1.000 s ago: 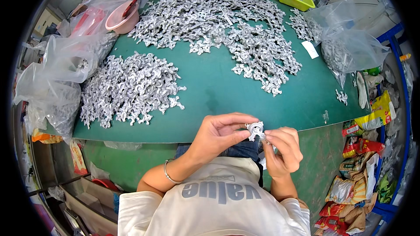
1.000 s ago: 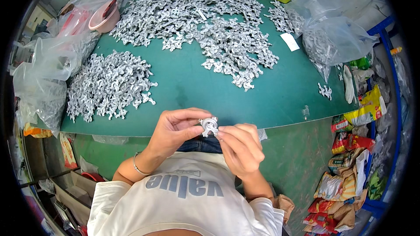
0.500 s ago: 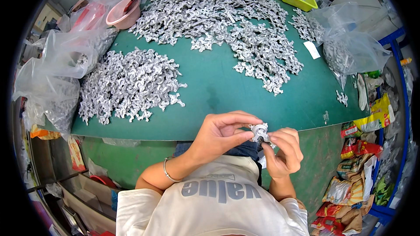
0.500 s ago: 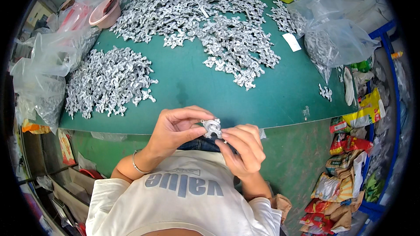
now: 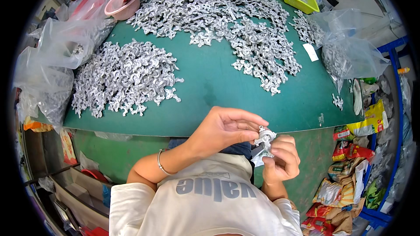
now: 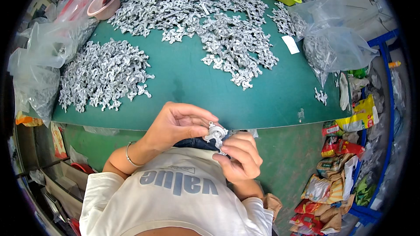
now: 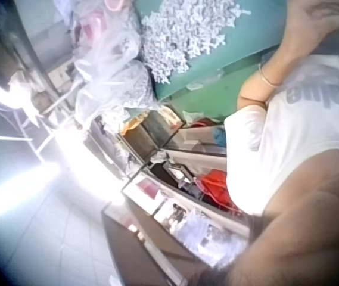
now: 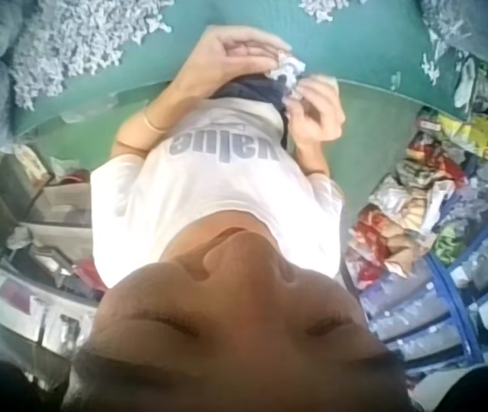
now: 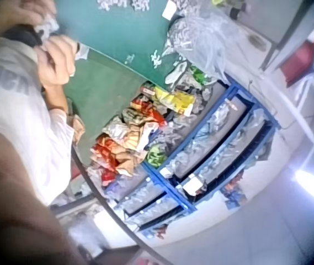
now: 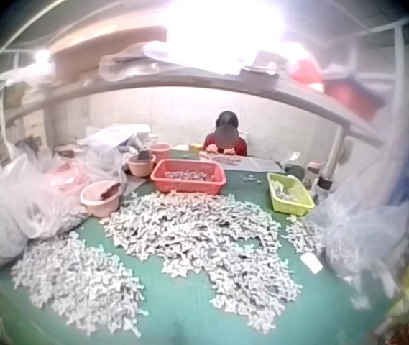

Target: The person sits at a green table and repeatedly picks up small white plastic parts, snaps them together by hand, and places the assembled pieces back on the table. They occasionally gather loose parts into a pile and continue assembling them one by one.

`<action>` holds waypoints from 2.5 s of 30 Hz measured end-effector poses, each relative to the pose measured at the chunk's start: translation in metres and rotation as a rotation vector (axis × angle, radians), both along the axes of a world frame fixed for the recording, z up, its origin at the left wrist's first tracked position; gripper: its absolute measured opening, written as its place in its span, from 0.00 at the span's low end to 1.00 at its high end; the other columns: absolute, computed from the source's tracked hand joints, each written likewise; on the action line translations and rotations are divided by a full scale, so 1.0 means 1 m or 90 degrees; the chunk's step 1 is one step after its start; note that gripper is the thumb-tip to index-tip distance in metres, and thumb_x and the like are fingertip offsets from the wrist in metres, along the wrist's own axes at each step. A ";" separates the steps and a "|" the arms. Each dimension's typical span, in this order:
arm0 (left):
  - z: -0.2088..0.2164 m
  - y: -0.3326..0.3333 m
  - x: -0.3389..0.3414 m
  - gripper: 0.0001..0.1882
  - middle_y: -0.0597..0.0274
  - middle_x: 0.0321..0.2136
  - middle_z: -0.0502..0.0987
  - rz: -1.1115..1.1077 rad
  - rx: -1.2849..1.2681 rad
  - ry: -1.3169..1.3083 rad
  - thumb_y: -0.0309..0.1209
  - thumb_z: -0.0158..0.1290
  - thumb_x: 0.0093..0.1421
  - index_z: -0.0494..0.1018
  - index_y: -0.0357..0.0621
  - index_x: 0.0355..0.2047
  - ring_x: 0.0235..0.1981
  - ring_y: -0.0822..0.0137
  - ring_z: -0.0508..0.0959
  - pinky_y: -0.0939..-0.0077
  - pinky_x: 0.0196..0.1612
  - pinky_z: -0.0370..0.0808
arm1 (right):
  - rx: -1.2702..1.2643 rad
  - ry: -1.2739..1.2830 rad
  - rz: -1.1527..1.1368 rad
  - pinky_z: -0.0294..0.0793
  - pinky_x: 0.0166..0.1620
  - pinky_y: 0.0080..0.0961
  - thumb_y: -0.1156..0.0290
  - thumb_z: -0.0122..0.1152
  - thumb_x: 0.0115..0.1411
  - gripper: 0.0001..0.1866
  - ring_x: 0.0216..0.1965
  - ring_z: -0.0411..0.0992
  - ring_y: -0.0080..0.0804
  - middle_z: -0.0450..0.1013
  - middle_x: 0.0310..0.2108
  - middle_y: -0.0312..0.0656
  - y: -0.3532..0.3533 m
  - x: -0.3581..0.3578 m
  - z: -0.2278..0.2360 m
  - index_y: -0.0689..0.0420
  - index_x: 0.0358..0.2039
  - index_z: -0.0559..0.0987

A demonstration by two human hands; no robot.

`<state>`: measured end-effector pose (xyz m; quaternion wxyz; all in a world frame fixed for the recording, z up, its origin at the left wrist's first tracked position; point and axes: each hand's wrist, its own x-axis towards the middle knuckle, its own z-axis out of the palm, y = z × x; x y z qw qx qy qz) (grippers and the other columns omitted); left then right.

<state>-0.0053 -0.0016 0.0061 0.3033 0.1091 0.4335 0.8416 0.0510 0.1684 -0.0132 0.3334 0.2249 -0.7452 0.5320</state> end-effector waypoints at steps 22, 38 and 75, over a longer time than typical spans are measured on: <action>0.006 0.007 0.013 0.22 0.52 0.39 0.73 -0.010 0.037 0.036 0.13 0.52 0.49 0.66 0.31 0.47 0.40 0.72 0.72 0.79 0.43 0.71 | -0.046 0.074 -0.034 0.63 0.25 0.26 0.62 0.67 0.44 0.21 0.23 0.64 0.33 0.69 0.23 0.42 -0.010 0.005 -0.013 0.60 0.32 0.69; 0.005 0.009 0.014 0.21 0.52 0.39 0.72 -0.046 0.068 -0.020 0.13 0.50 0.50 0.66 0.29 0.46 0.38 0.72 0.73 0.81 0.40 0.72 | -0.297 -0.285 0.056 0.63 0.38 0.25 0.55 0.53 0.55 0.26 0.34 0.62 0.30 0.65 0.34 0.47 -0.010 -0.001 0.010 0.71 0.37 0.70; 0.003 0.009 0.010 0.25 0.54 0.34 0.74 -0.102 0.123 -0.106 0.16 0.55 0.47 0.62 0.33 0.47 0.34 0.72 0.74 0.82 0.38 0.72 | -0.368 -0.322 0.176 0.62 0.37 0.27 0.60 0.59 0.50 0.21 0.34 0.63 0.32 0.65 0.32 0.48 -0.002 -0.001 0.010 0.68 0.34 0.70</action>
